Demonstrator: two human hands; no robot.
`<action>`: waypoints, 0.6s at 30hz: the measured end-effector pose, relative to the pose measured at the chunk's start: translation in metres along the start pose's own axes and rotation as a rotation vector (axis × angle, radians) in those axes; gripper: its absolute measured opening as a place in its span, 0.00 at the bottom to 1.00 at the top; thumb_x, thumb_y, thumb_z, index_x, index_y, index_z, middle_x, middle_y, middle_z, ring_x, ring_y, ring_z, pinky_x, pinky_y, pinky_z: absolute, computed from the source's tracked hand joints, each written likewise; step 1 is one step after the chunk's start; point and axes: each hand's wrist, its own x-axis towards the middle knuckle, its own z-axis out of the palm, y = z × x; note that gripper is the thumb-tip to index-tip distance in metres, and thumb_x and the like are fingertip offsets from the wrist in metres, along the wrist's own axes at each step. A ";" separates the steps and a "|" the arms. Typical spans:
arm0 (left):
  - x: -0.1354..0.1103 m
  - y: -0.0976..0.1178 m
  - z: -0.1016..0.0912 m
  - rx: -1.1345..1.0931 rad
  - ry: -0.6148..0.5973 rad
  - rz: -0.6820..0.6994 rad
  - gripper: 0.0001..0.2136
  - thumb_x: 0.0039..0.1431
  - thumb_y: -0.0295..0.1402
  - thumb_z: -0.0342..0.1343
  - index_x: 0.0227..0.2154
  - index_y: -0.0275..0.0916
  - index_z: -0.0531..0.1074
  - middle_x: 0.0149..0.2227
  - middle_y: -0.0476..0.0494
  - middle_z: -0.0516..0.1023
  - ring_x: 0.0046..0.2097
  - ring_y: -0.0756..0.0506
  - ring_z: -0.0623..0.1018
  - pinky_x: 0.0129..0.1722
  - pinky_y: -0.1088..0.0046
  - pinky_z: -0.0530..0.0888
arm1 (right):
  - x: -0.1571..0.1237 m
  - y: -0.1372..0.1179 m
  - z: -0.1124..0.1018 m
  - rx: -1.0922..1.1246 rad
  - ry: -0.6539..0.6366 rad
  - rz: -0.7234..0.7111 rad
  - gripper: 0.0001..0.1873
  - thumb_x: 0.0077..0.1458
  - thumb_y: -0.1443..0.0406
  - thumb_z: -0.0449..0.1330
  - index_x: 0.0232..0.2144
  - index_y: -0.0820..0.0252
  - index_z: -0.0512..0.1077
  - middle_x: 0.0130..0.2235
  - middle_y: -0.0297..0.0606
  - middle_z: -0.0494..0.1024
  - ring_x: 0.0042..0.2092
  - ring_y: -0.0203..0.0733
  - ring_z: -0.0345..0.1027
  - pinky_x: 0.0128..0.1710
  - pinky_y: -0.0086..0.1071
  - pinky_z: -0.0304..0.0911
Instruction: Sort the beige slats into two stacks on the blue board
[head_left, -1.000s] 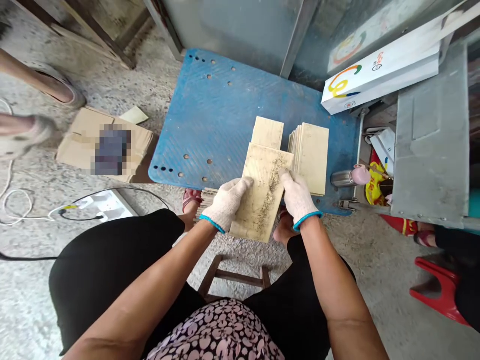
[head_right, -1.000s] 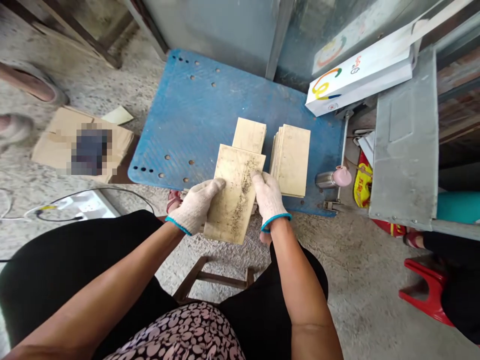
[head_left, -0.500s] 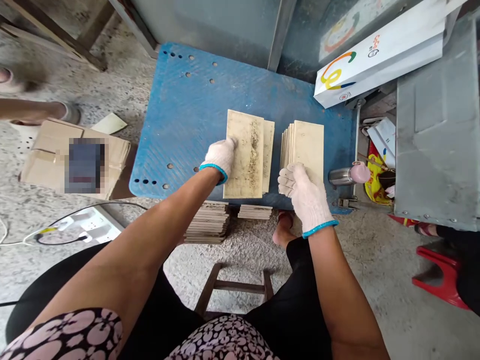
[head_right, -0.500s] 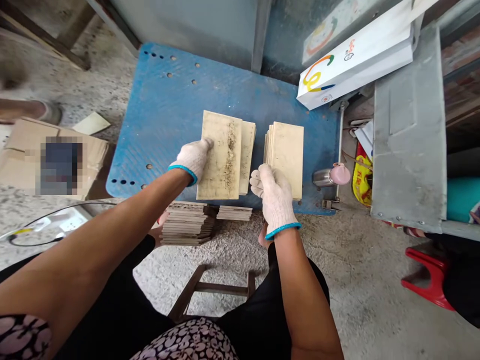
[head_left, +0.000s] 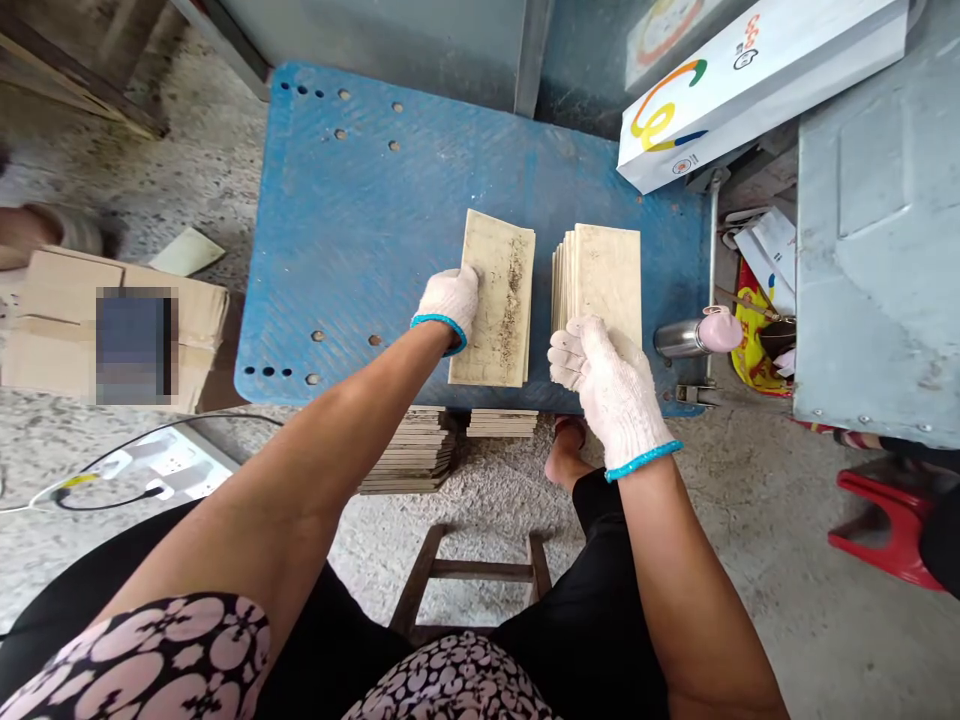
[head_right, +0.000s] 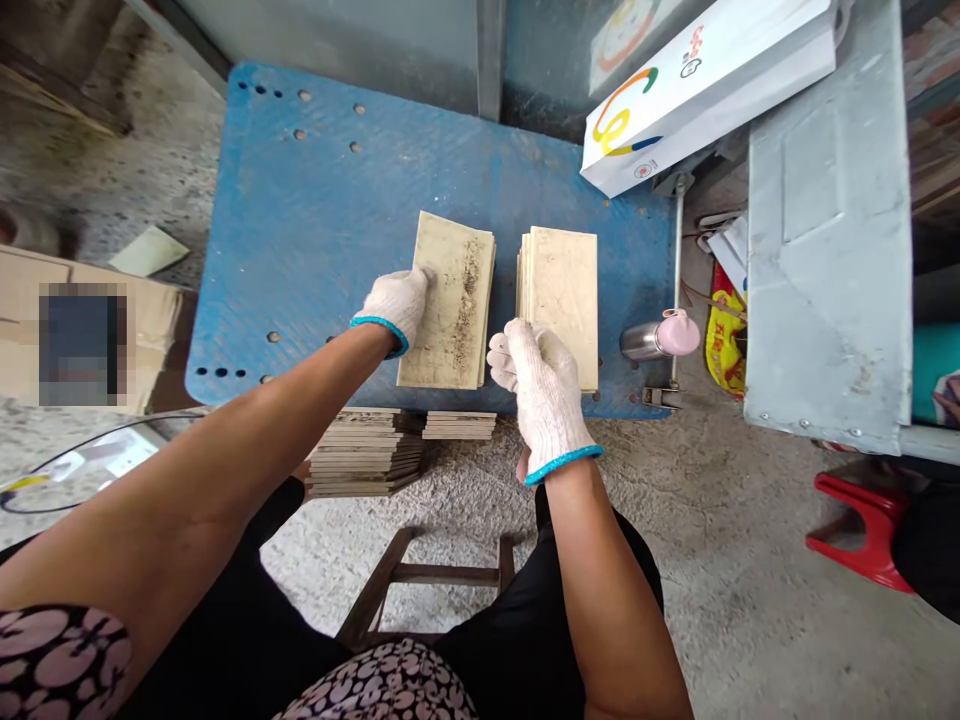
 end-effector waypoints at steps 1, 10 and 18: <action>0.000 -0.001 0.000 -0.013 0.012 0.004 0.20 0.64 0.46 0.44 0.43 0.38 0.76 0.45 0.37 0.78 0.45 0.37 0.76 0.43 0.62 0.72 | 0.000 0.000 0.000 0.006 0.002 0.002 0.19 0.56 0.49 0.62 0.33 0.60 0.72 0.34 0.38 0.79 0.32 0.35 0.74 0.33 0.30 0.71; 0.002 -0.013 0.016 -0.263 0.254 0.012 0.13 0.54 0.33 0.57 0.43 0.40 0.72 0.45 0.39 0.78 0.47 0.39 0.77 0.51 0.59 0.73 | -0.003 -0.002 0.001 0.026 -0.011 -0.004 0.21 0.51 0.48 0.66 0.32 0.60 0.72 0.32 0.36 0.78 0.30 0.35 0.73 0.30 0.28 0.70; -0.002 -0.022 0.024 -0.247 0.299 0.106 0.15 0.51 0.29 0.57 0.44 0.42 0.70 0.47 0.41 0.76 0.50 0.37 0.75 0.54 0.53 0.71 | -0.003 -0.001 -0.003 0.001 -0.027 -0.031 0.21 0.53 0.47 0.64 0.34 0.59 0.73 0.33 0.37 0.78 0.33 0.37 0.74 0.33 0.31 0.71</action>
